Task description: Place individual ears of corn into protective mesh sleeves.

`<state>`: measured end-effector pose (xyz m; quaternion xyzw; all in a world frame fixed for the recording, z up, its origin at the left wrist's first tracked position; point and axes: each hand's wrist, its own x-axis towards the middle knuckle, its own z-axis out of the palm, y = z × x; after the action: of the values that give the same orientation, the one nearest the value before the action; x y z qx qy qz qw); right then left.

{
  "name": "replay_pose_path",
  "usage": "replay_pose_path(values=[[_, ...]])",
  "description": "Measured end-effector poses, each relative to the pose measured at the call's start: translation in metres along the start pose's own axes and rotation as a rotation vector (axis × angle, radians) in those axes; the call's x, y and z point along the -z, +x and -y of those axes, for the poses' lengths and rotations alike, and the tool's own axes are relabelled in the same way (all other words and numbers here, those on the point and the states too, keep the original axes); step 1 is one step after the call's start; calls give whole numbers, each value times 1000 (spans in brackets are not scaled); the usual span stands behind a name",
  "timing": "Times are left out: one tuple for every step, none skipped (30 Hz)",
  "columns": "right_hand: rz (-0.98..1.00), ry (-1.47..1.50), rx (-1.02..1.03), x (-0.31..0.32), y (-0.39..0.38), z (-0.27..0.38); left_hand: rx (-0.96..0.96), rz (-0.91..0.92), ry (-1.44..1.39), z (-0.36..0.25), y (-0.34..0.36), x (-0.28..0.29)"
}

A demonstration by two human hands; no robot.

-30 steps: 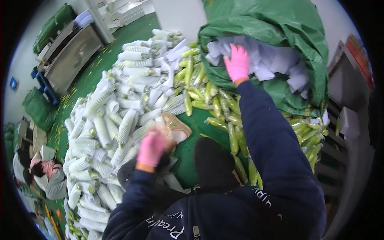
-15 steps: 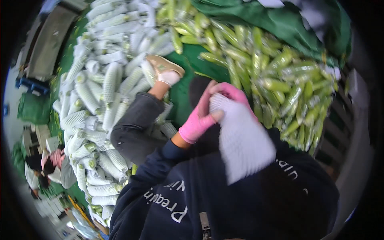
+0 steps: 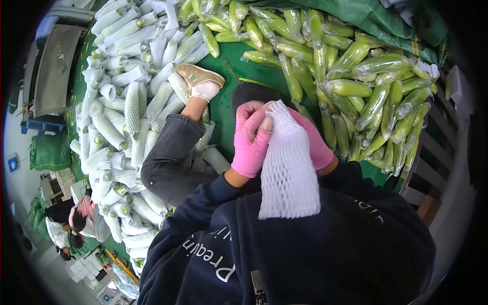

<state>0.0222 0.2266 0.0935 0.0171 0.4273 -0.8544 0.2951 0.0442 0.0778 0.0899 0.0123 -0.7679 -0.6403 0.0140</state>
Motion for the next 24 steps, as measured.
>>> replay_pose_path(values=[[3, 211, -131, -2, 4, -4, -54, -38, 24, 3, -1, -1], [-5, 216, -131, -1, 6, -7, -107, -67, 39, 6, -3, -4], [1, -48, 18, 0, 8, -9, -185, -25, 24, 7, -5, 0], [4, -315, 166, 2, 9, -11, -244, -72, 165, 12, -7, 1], [-93, -451, 185, 1, 12, -14, -151, -85, 25, 22, -10, 4], [-102, -446, 184, -3, 11, -14, -57, -89, -115, 33, -13, 6], [-180, -664, 355, -8, 11, -13, 176, -37, -320, 41, -22, 10], [-264, -884, 529, -9, 10, -11, 179, -24, -321, 38, -25, 6], [-293, -945, 662, -1, 14, -16, 204, -74, -409, 36, -28, 0], [-305, -945, 661, 2, 15, -21, 231, -127, -496, 33, -29, -7], [-302, -803, 542, 2, 17, -26, 287, -135, -466, 24, -23, -12], [-299, -664, 424, 5, 18, -32, 193, -218, -516, 19, -17, -21], [-229, -741, 463, 11, 21, -47, 145, -196, -412, 23, -15, -18], [104, -760, 360, 17, 35, -56, 99, -167, -317, 25, -13, -17], [90, -765, 359, 27, 37, -60, 123, -213, -217, 26, -13, -20], [212, -743, 331, 29, 40, -59, 78, -215, -75, 27, -11, -16], [332, -720, 303, 30, 42, -58, 45, -219, -61, 27, -10, -13], [441, -712, 263, 30, 39, -54, 16, -218, -69, 24, -8, -14], [225, -278, 113, 11, 24, -38, 10, -246, -142, 40, -10, -9], [-9, 139, -36, -5, 5, -16, 105, -198, -260, 36, -8, -5], [88, 245, -53, 5, 4, -25, 149, -90, -255, 56, -8, 3], [86, 244, -52, 12, 4, -32, 192, 18, -250, 76, -10, 8], [0, 72, 32, 16, 7, -38, 141, -131, -427, 21, -2, -9], [-85, -102, 115, 21, 10, -41, 265, 3, -1033, 90, 5, 6]])
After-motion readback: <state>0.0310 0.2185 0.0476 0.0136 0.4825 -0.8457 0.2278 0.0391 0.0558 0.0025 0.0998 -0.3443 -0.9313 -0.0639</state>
